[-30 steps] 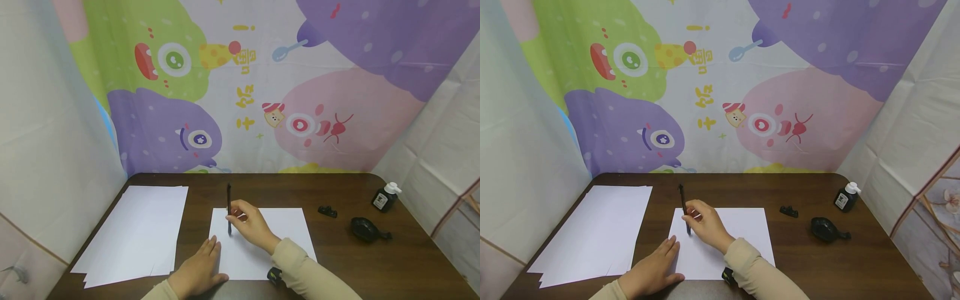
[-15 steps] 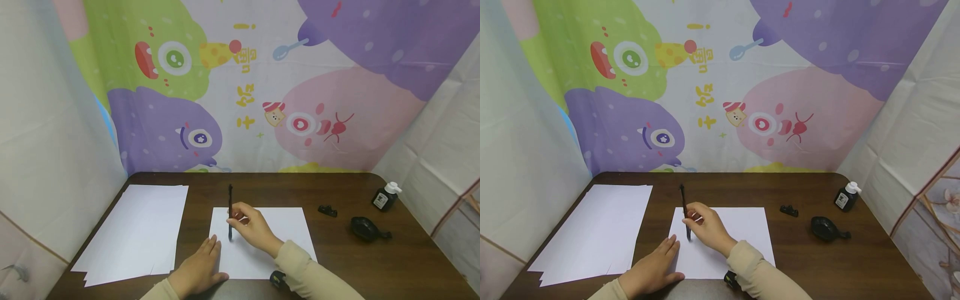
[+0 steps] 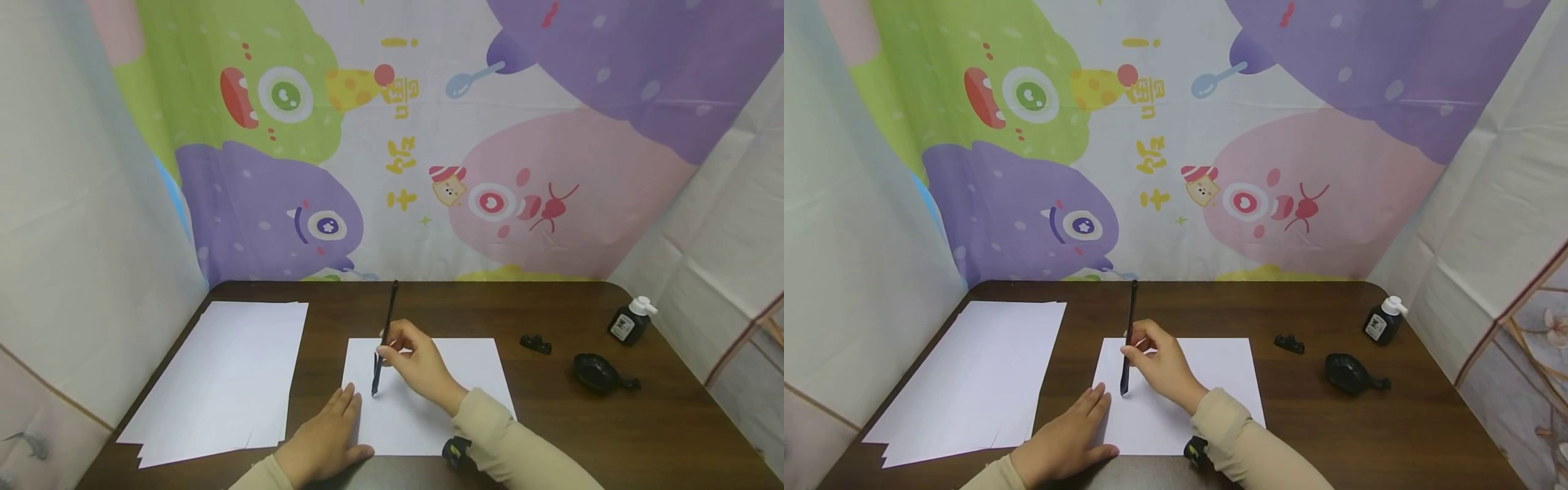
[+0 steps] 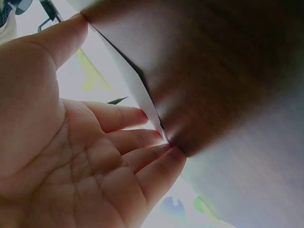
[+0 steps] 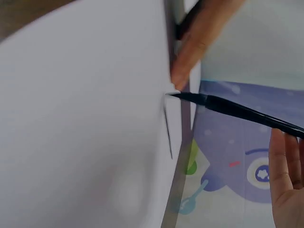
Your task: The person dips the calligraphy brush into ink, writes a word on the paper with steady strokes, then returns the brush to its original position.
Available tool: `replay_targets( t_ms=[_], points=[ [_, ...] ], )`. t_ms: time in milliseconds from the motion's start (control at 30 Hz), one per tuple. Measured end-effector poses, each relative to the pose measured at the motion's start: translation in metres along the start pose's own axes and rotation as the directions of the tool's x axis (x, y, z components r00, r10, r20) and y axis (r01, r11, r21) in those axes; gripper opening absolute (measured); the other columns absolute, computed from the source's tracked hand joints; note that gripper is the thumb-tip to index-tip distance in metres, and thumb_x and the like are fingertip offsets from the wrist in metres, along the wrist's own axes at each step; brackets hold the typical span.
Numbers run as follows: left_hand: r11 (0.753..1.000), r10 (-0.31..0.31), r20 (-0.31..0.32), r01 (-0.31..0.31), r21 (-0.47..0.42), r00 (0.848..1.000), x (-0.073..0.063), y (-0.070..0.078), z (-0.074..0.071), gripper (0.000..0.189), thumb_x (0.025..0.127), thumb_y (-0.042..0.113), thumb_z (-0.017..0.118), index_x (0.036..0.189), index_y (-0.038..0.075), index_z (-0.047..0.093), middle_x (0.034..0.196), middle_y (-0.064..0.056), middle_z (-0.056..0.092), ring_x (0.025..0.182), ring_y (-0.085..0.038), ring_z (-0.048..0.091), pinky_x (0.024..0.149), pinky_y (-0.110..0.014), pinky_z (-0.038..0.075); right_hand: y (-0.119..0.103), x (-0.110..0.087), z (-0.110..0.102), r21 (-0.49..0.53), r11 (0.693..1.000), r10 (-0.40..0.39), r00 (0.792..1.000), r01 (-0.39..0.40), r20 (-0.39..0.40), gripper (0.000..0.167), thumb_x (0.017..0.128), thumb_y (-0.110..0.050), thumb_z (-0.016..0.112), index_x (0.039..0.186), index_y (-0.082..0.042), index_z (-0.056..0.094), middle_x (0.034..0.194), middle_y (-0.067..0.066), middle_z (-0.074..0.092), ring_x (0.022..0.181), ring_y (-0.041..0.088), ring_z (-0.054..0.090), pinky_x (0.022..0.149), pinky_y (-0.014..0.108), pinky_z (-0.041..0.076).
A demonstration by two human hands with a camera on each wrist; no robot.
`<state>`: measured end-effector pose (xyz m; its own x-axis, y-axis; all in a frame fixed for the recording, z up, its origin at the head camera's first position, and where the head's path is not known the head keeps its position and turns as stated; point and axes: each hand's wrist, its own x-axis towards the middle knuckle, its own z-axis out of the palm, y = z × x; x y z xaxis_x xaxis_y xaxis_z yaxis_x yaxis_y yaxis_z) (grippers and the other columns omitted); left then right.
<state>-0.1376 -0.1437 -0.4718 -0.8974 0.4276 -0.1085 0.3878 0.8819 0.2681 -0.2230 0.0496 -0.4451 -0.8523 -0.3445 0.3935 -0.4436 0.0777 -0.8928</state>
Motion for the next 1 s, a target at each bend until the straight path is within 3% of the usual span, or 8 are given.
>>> replay_targets(
  t_ms=[167,533,700,833,1000],
  points=[
    [1.000,-0.003,-0.004,0.003,-0.002,1.000,0.000,0.000,0.000,0.089,0.083,0.052,0.070,0.141,-0.010,0.043,0.152,-0.030,0.036,0.141,-0.045,0.036,0.110,-0.056,0.039,0.000,0.011,-0.008,0.074,0.997,-0.005,0.999,0.009,-0.054,0.014,0.091,-0.005,0.067,0.097,0.000,0.056,0.108,0.019,0.061,0.086,0.024,0.067,0.071,0.033,0.062],
    [1.000,0.012,-0.010,-0.012,0.011,1.000,-0.001,0.001,-0.002,0.089,0.083,0.052,0.070,0.140,-0.011,0.043,0.150,-0.031,0.037,0.139,-0.047,0.037,0.110,-0.056,0.039,0.010,0.025,-0.009,0.070,0.996,-0.045,0.981,0.059,-0.189,0.018,0.089,-0.001,0.068,0.103,0.003,0.056,0.087,0.019,0.058,0.078,0.013,0.063,0.071,0.032,0.062],
    [1.000,0.013,-0.012,-0.013,0.009,1.000,-0.001,0.002,-0.002,0.089,0.083,0.052,0.070,0.140,-0.012,0.044,0.150,-0.031,0.038,0.139,-0.047,0.038,0.109,-0.056,0.040,0.014,0.029,-0.005,0.054,0.998,-0.029,0.973,0.043,-0.228,0.020,0.089,0.004,0.067,0.105,0.008,0.056,0.086,0.019,0.056,0.076,0.012,0.059,0.073,0.041,0.061],
    [1.000,0.014,-0.013,-0.013,0.008,1.000,-0.001,0.002,-0.002,0.089,0.083,0.051,0.070,0.140,-0.012,0.043,0.150,-0.031,0.038,0.139,-0.047,0.038,0.109,-0.056,0.039,0.008,0.029,-0.002,0.044,0.999,-0.018,0.968,0.030,-0.249,0.019,0.088,0.007,0.065,0.104,0.012,0.055,0.087,0.023,0.056,0.079,0.018,0.060,0.074,0.046,0.060],
    [1.000,0.008,-0.013,-0.008,0.000,1.000,-0.001,0.001,-0.002,0.089,0.083,0.051,0.071,0.140,-0.011,0.043,0.150,-0.031,0.037,0.140,-0.046,0.037,0.109,-0.056,0.039,-0.006,0.026,-0.001,0.041,0.998,-0.031,0.962,0.044,-0.271,0.020,0.088,0.010,0.064,0.104,0.015,0.054,0.088,0.029,0.058,0.084,0.038,0.065,0.075,0.050,0.059]
  ],
)
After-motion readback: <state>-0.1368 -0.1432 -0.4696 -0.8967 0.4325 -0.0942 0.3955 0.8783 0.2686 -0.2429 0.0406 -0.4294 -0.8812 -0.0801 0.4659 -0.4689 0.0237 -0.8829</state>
